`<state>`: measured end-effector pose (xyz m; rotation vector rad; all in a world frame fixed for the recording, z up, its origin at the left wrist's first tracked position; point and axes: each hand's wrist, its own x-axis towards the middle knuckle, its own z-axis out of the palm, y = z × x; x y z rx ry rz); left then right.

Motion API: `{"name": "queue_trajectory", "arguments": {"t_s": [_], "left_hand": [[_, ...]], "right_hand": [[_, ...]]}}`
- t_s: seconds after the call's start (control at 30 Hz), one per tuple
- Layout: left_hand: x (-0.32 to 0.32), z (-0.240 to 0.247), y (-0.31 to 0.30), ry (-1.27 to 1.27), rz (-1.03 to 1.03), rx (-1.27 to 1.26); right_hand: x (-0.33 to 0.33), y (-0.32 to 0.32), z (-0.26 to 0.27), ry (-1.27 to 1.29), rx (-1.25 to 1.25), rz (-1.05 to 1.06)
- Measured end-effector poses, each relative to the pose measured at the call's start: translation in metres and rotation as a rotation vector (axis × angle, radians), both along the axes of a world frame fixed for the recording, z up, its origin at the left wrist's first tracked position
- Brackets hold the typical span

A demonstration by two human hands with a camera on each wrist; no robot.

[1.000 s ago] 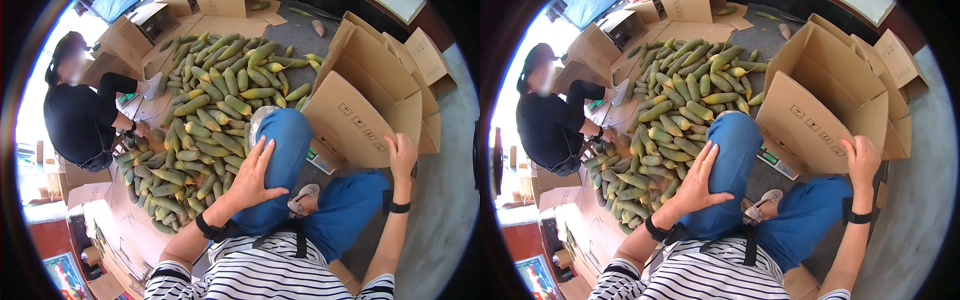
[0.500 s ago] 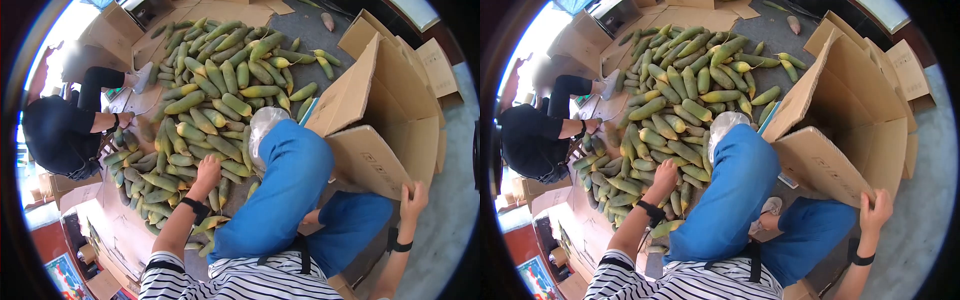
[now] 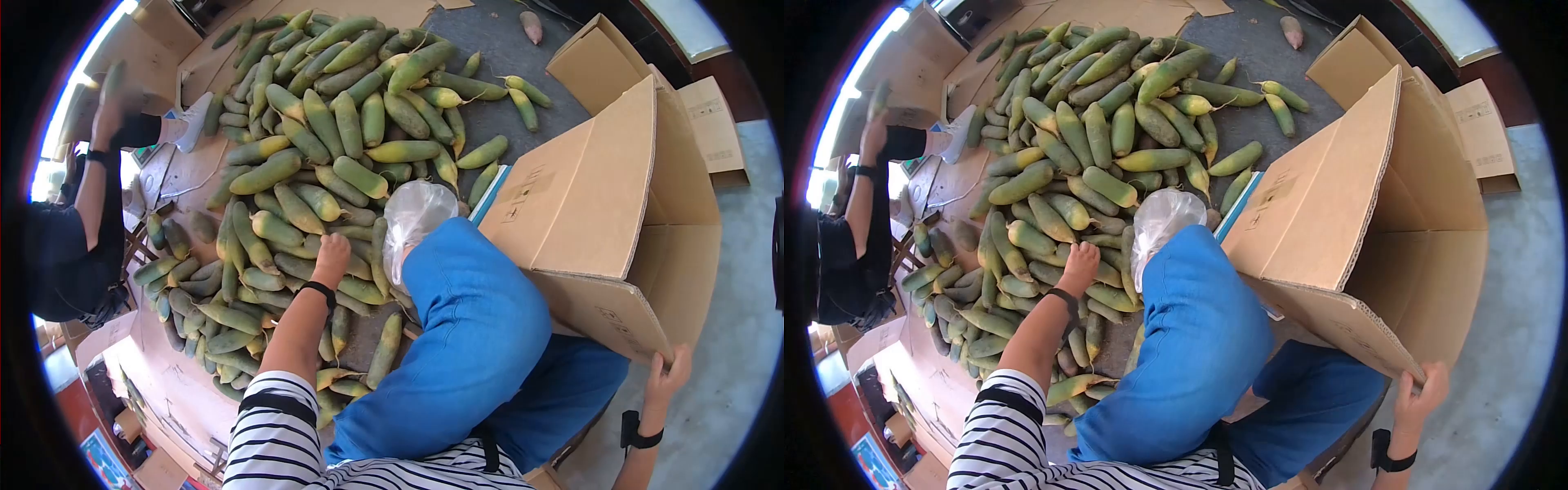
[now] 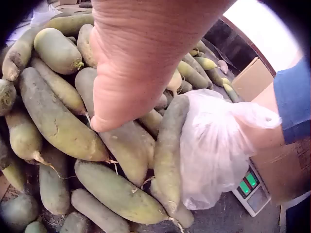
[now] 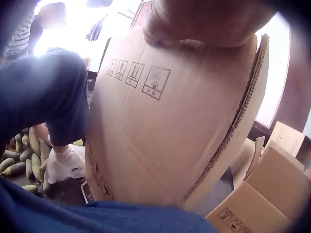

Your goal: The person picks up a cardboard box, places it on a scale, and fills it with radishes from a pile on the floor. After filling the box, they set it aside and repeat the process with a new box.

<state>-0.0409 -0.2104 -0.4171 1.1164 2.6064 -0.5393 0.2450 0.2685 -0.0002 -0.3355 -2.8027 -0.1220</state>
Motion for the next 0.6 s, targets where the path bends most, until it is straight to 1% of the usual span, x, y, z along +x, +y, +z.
{"name": "queue_trajectory", "arguments": {"t_s": [0.03,0.07,0.1,0.17,0.23,0.3,0.37,0.4,0.43,0.5,0.53,0.6], "left_hand": [[0.001,0.000,0.005,-0.048,0.029,-0.110],[0.005,0.003,0.004,0.115,-0.020,-0.041],[0.008,0.005,0.004,0.115,-0.023,-0.037],[0.010,0.016,0.003,-0.015,0.059,-0.036],[0.022,0.035,-0.010,-0.011,0.058,0.001],[0.042,0.053,-0.023,-0.222,0.240,0.065],[0.070,0.077,-0.039,-0.479,0.682,0.273],[0.086,0.076,-0.051,-0.520,0.816,0.366],[0.103,0.074,-0.065,-0.562,0.943,0.462],[0.133,0.077,-0.084,-0.618,1.094,0.648],[0.153,0.073,-0.098,-0.627,1.155,0.814],[0.153,0.096,-0.086,-0.678,1.241,1.114]], "right_hand": [[-0.001,-0.001,0.001,-0.005,0.006,0.000],[-0.002,-0.003,0.001,-0.006,0.003,-0.002],[-0.003,-0.005,0.002,-0.002,-0.001,-0.007],[-0.005,-0.009,0.003,0.016,0.012,-0.002],[-0.007,-0.011,0.001,0.040,0.013,0.005],[-0.008,-0.013,0.004,0.015,-0.005,-0.029],[-0.012,-0.016,0.005,0.040,0.003,0.002],[-0.014,-0.017,0.006,0.056,0.010,0.034],[-0.016,-0.017,0.005,0.072,0.021,0.022],[-0.015,-0.016,0.004,0.085,0.029,0.085],[-0.016,-0.017,0.005,0.101,0.026,0.102],[-0.021,-0.020,0.010,0.117,0.036,0.116]]}}
